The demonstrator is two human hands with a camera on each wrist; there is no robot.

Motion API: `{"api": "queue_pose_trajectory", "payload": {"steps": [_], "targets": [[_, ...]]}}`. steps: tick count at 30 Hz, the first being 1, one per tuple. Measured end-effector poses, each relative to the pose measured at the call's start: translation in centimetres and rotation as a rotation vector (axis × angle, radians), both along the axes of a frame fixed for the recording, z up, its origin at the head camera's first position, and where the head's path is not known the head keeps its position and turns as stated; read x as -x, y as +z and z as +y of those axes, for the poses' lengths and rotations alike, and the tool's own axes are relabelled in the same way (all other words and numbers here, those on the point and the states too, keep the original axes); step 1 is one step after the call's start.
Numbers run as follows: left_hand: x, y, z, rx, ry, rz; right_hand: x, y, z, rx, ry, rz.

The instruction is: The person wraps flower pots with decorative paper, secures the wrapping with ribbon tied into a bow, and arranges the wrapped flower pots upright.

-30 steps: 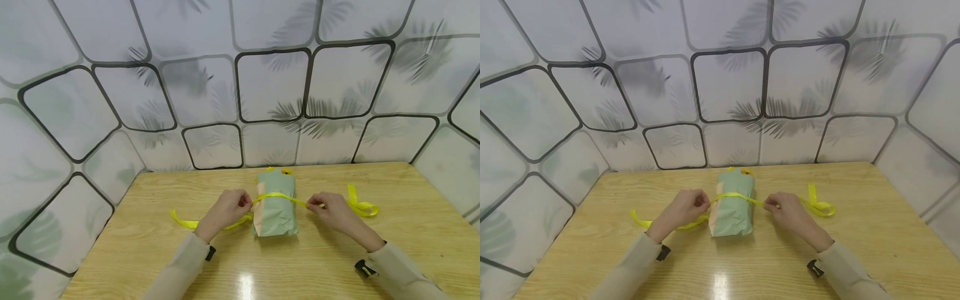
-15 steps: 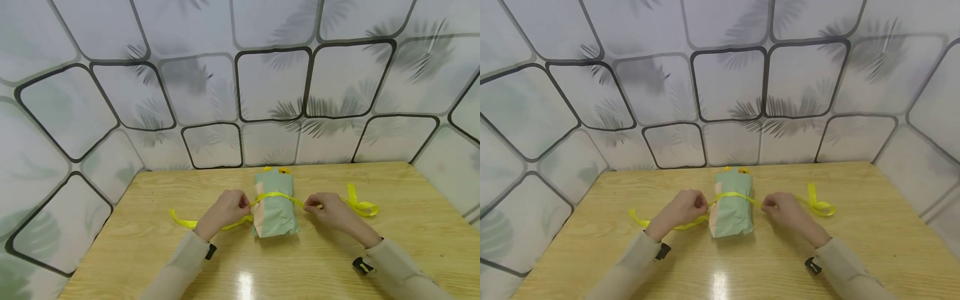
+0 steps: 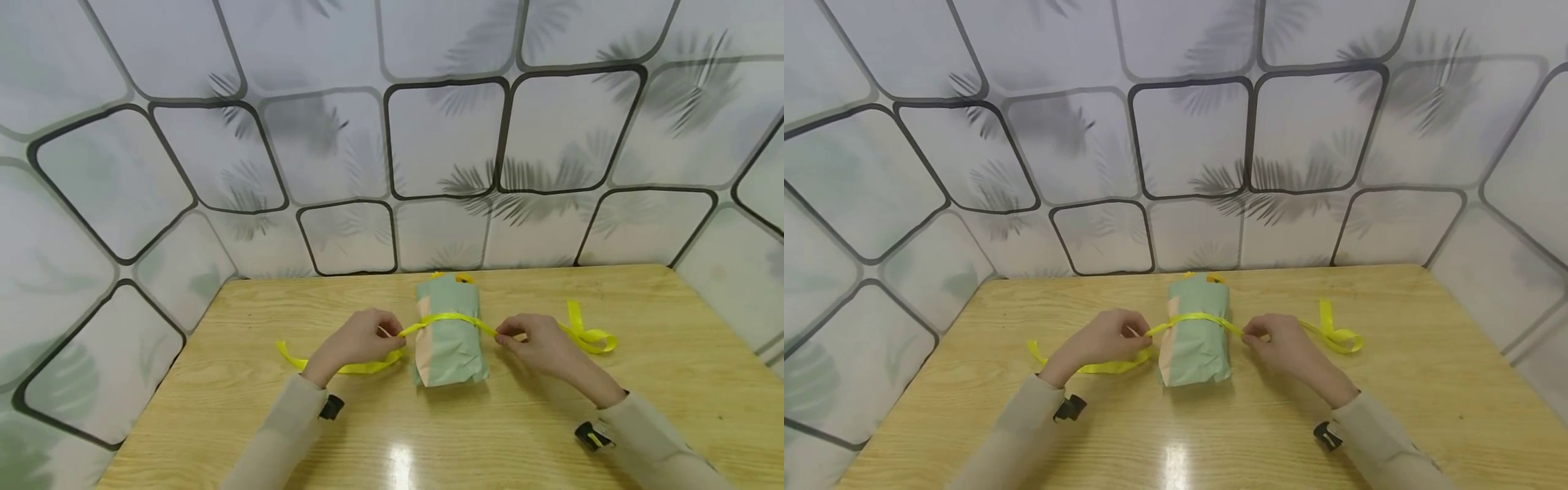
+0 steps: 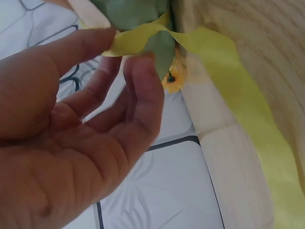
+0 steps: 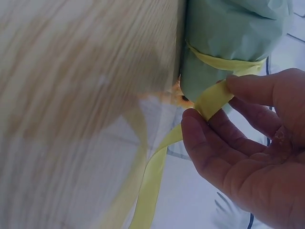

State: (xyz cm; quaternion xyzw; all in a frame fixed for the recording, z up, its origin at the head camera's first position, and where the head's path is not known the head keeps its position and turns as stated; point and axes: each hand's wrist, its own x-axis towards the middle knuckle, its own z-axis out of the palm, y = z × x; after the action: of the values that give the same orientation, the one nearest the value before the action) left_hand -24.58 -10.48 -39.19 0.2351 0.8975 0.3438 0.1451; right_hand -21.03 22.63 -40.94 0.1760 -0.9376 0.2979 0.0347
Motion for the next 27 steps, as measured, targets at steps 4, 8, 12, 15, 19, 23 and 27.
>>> {"api": "queue_pose_trajectory", "payload": {"steps": [4, 8, 12, 15, 19, 23, 27], "targets": [[-0.1, 0.4, -0.6, -0.14, 0.014, -0.104, 0.0, -0.2, 0.3, 0.022, 0.01, -0.011], [-0.3, 0.7, -0.9, -0.294, -0.008, -0.191, -0.1, -0.4, 0.6, 0.017, 0.022, -0.003], [-0.5, 0.9, -0.9, -0.379, -0.033, -0.22, -0.3, -0.5, 0.8, 0.011, 0.026, -0.007], [-0.5, 0.9, -0.6, -0.399, -0.01, -0.159, -0.6, -0.5, 1.1, 0.031, 0.025, -0.023], [-0.6, 0.7, 0.2, -0.371, 0.052, 0.002, -1.1, -0.1, 1.6, 0.075, 0.0, -0.006], [-0.8, 0.5, 1.1, -0.32, 0.099, 0.103, -1.5, 1.0, 3.1, 0.078, -0.075, 0.07], [-0.8, 0.4, 1.9, -0.3, 0.111, 0.155, -0.6, 1.6, 6.3, 0.032, -0.213, 0.142]]}}
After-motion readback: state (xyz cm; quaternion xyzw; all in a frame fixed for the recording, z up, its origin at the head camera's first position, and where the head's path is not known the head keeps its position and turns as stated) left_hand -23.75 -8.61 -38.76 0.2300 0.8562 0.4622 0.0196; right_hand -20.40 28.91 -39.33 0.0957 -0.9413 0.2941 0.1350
